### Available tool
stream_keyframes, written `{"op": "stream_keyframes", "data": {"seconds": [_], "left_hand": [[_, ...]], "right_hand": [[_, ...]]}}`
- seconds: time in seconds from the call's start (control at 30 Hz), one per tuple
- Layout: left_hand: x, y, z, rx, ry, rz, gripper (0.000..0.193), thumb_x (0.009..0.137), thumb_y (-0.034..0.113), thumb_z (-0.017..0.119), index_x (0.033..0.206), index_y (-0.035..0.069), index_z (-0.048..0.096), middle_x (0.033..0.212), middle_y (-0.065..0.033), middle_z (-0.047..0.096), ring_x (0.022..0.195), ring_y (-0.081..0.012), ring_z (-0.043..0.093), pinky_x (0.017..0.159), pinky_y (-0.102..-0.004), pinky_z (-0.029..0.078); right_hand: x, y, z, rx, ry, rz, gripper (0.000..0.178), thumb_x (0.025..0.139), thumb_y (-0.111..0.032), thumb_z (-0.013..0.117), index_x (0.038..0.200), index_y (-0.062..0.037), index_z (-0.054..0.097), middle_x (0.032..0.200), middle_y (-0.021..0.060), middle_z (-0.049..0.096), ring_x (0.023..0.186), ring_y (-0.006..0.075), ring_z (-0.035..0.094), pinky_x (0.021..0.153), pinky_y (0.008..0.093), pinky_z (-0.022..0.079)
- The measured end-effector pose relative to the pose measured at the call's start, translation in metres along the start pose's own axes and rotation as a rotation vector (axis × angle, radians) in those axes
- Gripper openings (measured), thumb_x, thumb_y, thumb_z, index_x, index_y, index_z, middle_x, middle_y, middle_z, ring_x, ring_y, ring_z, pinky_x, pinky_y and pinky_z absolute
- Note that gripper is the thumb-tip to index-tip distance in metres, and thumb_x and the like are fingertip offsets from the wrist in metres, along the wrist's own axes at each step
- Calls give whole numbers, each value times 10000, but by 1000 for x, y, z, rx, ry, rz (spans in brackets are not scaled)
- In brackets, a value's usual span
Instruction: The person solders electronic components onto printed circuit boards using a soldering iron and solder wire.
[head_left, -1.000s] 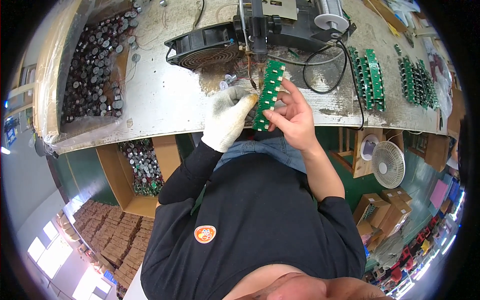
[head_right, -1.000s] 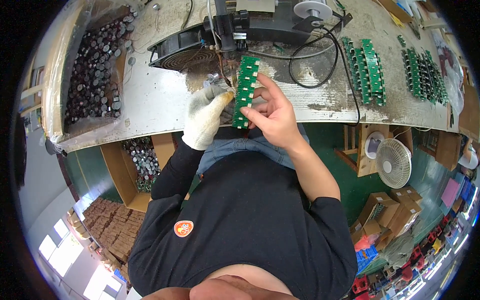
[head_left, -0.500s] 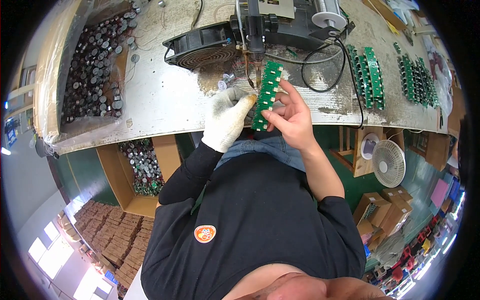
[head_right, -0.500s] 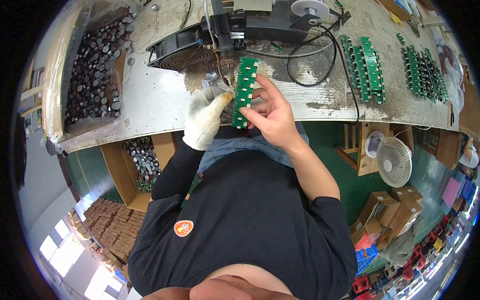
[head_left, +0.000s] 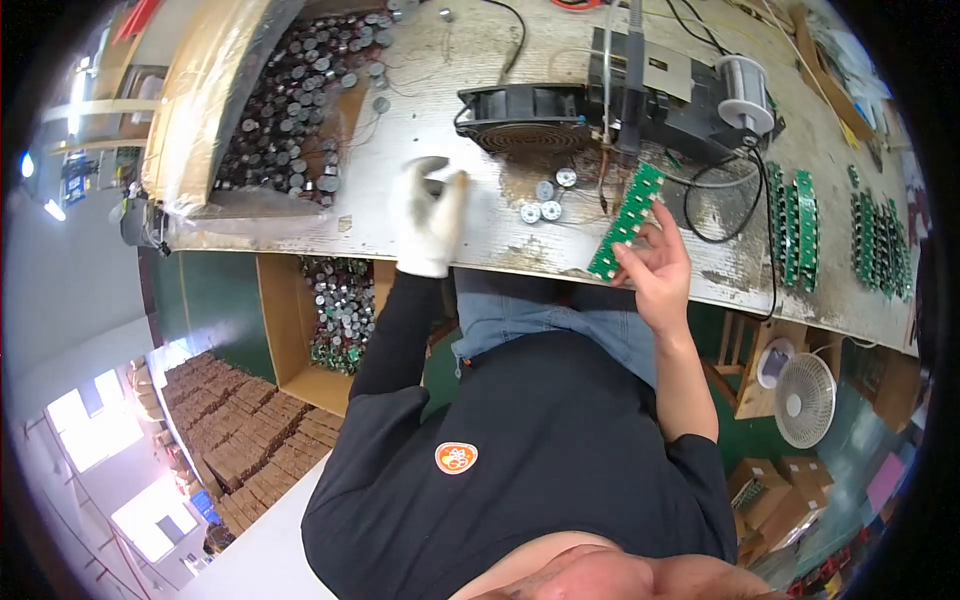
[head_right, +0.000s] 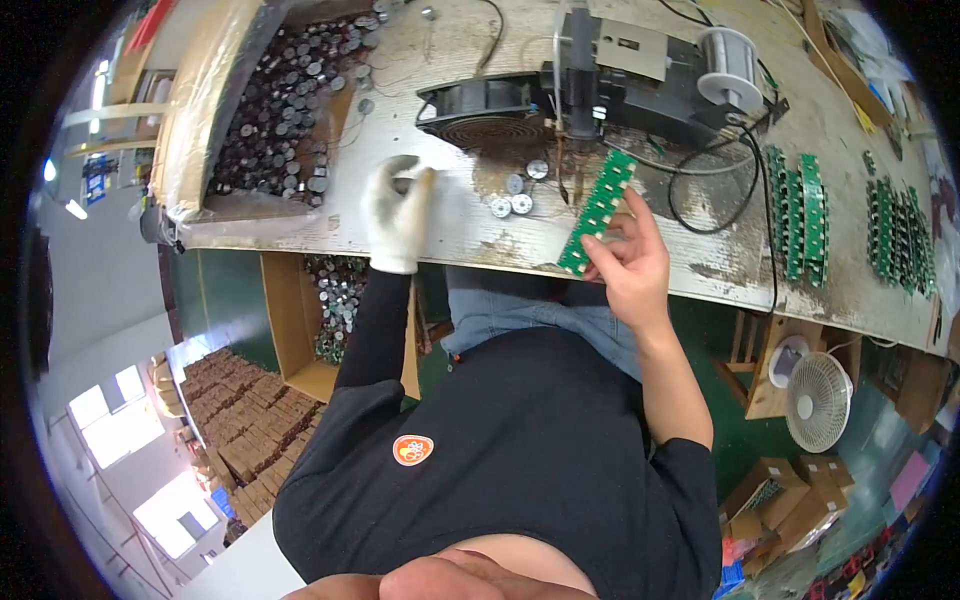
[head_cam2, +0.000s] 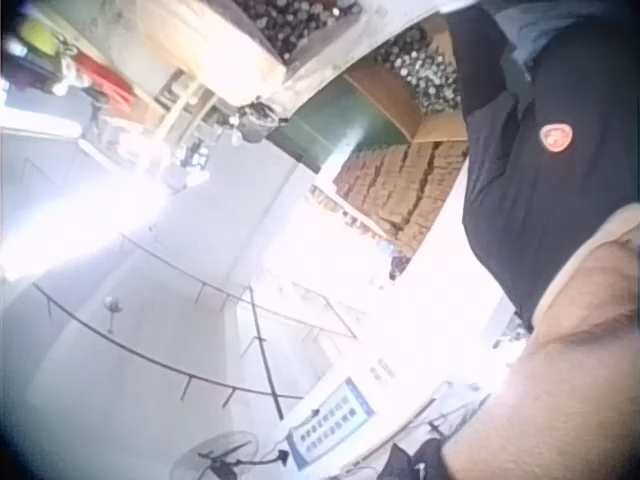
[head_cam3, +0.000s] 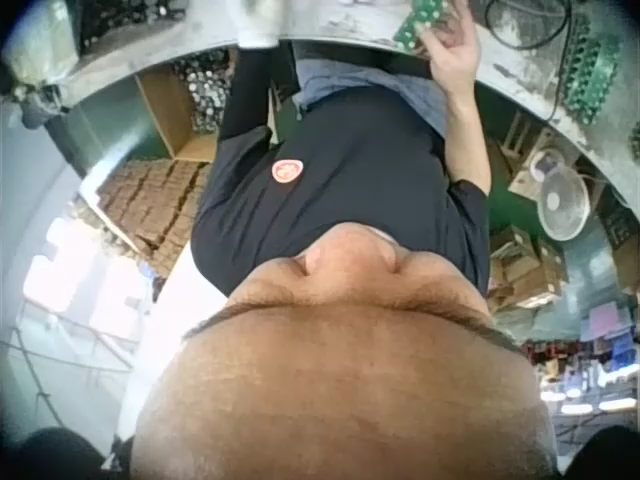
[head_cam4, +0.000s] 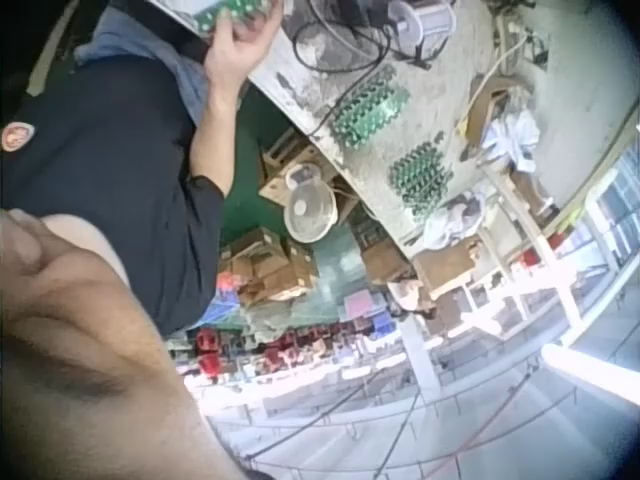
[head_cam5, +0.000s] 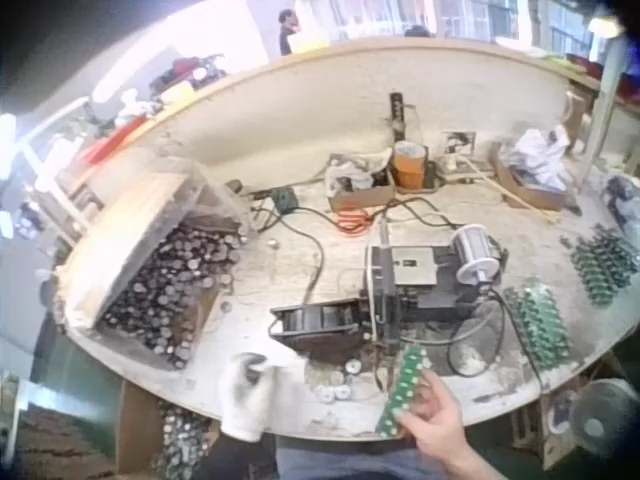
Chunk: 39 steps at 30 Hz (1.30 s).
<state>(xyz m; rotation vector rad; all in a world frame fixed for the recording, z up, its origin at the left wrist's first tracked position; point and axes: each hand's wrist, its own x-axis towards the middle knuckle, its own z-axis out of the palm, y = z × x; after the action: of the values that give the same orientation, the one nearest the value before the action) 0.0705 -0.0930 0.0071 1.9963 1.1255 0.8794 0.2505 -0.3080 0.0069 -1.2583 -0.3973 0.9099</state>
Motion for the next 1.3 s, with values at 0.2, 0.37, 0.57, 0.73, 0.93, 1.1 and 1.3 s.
{"op": "stream_keyframes", "data": {"seconds": [0.2,0.37,0.57,0.73,0.93,1.1,1.3], "left_hand": [[58,-38,-55,577,299,82,333,707,140,721,998,57,584,986,-122,573,897,-299,586,827,-383,478],[71,-38,-70,669,326,-48,386,680,103,683,1032,47,536,1072,-172,521,959,-348,562,838,-407,473],[88,-46,-80,684,209,-40,238,735,102,652,953,40,579,940,-154,632,875,-331,622,785,-400,489],[92,-51,-83,706,204,-49,183,782,134,663,932,56,592,842,-133,677,781,-319,660,713,-392,509],[78,-51,-75,426,221,72,238,826,134,680,1030,34,609,870,-133,698,793,-254,692,715,-324,524],[54,-52,-56,203,189,118,195,827,93,684,1001,9,659,826,-135,693,718,-190,679,674,-276,517],[16,-28,-29,21,42,109,163,838,63,678,985,-7,680,782,-111,681,665,-118,630,630,-239,498]], "right_hand": [[1,0,2,-27,-22,-19,672,834,68,600,1418,1,273,1025,154,557,645,113,598,498,219,506],[1,1,5,-31,2,-20,664,833,73,596,1412,3,278,1029,150,552,642,111,596,497,218,504],[1,2,2,-39,-12,-20,664,832,79,591,1411,5,273,1011,148,551,636,112,596,501,217,507],[2,0,2,-40,-13,-22,659,833,79,589,1408,9,275,1009,150,553,636,113,598,499,217,506],[2,2,2,-38,-19,-19,661,834,76,592,1409,12,271,1000,152,562,645,116,603,498,218,509],[2,3,0,-28,-22,-22,666,835,71,597,1410,9,266,1001,152,563,648,119,605,498,220,511],[2,2,-1,-23,-27,2,664,837,65,601,1408,11,266,1005,153,558,655,125,610,496,222,514]]}}
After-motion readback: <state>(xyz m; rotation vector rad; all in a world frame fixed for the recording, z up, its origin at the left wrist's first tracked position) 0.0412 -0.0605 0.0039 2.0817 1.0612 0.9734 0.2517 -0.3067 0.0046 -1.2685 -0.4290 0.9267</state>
